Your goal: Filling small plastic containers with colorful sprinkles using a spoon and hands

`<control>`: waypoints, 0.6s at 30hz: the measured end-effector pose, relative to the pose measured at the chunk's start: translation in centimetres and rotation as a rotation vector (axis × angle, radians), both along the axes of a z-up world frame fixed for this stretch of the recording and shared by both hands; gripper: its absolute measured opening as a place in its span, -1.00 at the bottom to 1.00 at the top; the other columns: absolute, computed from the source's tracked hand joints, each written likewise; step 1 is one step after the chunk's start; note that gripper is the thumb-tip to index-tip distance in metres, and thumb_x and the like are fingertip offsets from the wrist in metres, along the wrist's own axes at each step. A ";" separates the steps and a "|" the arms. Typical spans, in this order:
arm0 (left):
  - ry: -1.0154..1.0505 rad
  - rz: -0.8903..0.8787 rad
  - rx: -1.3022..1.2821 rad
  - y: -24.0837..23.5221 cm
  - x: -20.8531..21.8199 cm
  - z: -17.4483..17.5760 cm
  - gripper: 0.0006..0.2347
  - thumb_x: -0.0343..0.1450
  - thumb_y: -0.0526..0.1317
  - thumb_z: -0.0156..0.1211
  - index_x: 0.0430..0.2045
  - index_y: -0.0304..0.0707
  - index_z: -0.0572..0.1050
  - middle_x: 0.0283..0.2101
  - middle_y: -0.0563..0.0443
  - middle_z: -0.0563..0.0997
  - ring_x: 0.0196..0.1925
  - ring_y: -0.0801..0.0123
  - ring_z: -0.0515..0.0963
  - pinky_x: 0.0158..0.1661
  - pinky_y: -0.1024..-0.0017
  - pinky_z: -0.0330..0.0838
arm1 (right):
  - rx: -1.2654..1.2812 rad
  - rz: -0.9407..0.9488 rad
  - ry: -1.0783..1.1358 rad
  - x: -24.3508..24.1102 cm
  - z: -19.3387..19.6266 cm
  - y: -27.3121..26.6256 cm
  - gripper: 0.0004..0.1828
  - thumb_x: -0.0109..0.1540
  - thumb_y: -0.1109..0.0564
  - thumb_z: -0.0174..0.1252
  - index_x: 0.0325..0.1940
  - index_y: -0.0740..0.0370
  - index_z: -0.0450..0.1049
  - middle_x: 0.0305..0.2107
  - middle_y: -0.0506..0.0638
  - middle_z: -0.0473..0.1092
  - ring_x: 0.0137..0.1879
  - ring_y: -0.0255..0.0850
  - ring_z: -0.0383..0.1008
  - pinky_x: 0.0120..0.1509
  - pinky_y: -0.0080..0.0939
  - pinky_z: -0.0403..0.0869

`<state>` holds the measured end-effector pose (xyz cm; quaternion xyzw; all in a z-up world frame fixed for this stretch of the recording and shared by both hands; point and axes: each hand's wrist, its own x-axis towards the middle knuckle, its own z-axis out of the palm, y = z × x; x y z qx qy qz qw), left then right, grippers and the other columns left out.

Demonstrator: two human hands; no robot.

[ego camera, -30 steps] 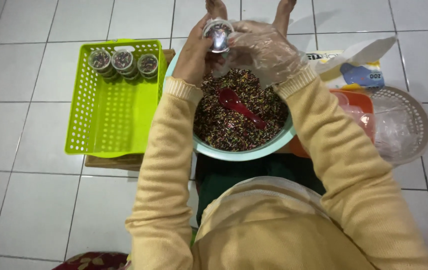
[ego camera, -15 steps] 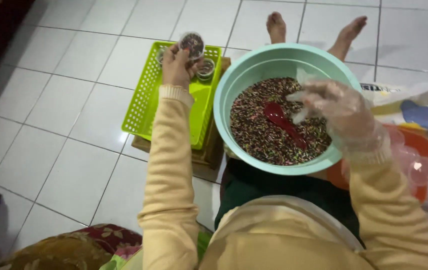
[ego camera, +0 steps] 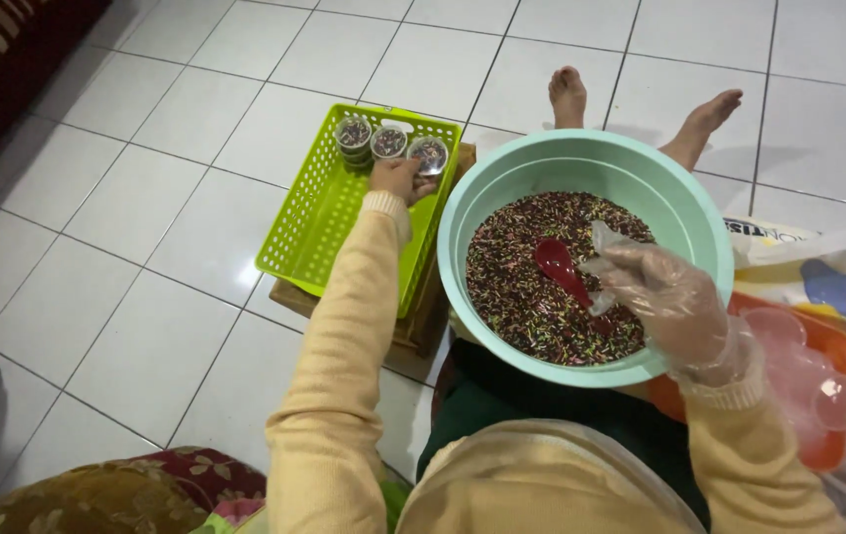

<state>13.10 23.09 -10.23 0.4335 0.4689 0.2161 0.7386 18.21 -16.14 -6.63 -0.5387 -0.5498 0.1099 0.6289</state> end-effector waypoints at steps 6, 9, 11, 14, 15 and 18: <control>0.067 0.036 -0.068 1.5 1.5 -2.6 -0.79 0.42 -0.47 0.18 -0.10 -0.67 0.48 -0.25 -0.47 0.68 -0.36 0.04 0.73 -0.39 0.39 0.73 | 0.038 0.050 0.071 -0.1 -0.7 0.1 -0.58 0.26 0.43 0.06 0.22 0.45 0.31 0.09 0.32 0.42 -0.14 -0.15 0.66 0.00 -0.26 0.75; 0.020 0.067 -0.130 2.6 2.6 -4.4 -0.70 0.40 -0.48 0.19 0.01 -0.72 0.43 -0.21 -0.57 0.66 -0.31 -0.05 0.74 -0.37 0.33 0.71 | -0.104 -0.083 0.110 -0.9 0.1 0.0 -0.59 0.23 0.38 0.10 0.16 0.61 0.33 -0.10 0.32 0.51 -0.36 -0.18 0.66 -0.14 -0.27 0.74; -0.030 0.091 -0.164 2.9 3.1 -4.9 -0.66 0.39 -0.49 0.17 0.05 -0.74 0.39 -0.16 -0.64 0.63 -0.25 -0.15 0.73 -0.33 0.24 0.71 | -0.129 -0.114 0.062 -0.3 -0.7 0.1 -0.61 0.24 0.36 0.10 0.15 0.58 0.35 -0.16 0.27 0.53 -0.38 -0.20 0.66 -0.14 -0.28 0.73; 0.015 0.138 -0.160 1.9 2.8 -3.4 -0.63 0.39 -0.50 0.19 0.08 -0.74 0.37 -0.21 -0.58 0.66 -0.35 -0.07 0.73 -0.41 0.31 0.71 | 0.154 0.164 0.085 0.8 -2.4 0.1 -0.49 0.27 0.48 0.03 0.29 0.21 0.32 0.17 0.31 0.37 -0.07 -0.12 0.70 0.05 -0.23 0.78; 0.013 0.129 -0.155 1.4 2.3 -2.6 -0.64 0.40 -0.50 0.17 0.10 -0.71 0.38 -0.19 -0.56 0.67 -0.35 -0.03 0.74 -0.42 0.38 0.70 | 0.075 0.111 0.089 0.7 -2.2 -0.1 -0.56 0.26 0.41 0.08 0.24 0.36 0.33 0.10 0.31 0.42 -0.19 -0.19 0.70 -0.04 -0.31 0.77; -0.009 0.142 -0.170 1.3 2.3 -2.6 -0.65 0.40 -0.53 0.16 0.09 -0.70 0.40 -0.16 -0.57 0.67 -0.33 -0.04 0.75 -0.39 0.38 0.71 | -0.023 0.022 0.033 0.2 -1.2 -0.1 -0.60 0.25 0.33 0.10 0.17 0.53 0.33 -0.22 0.22 0.51 -0.36 -0.27 0.69 -0.15 -0.37 0.76</control>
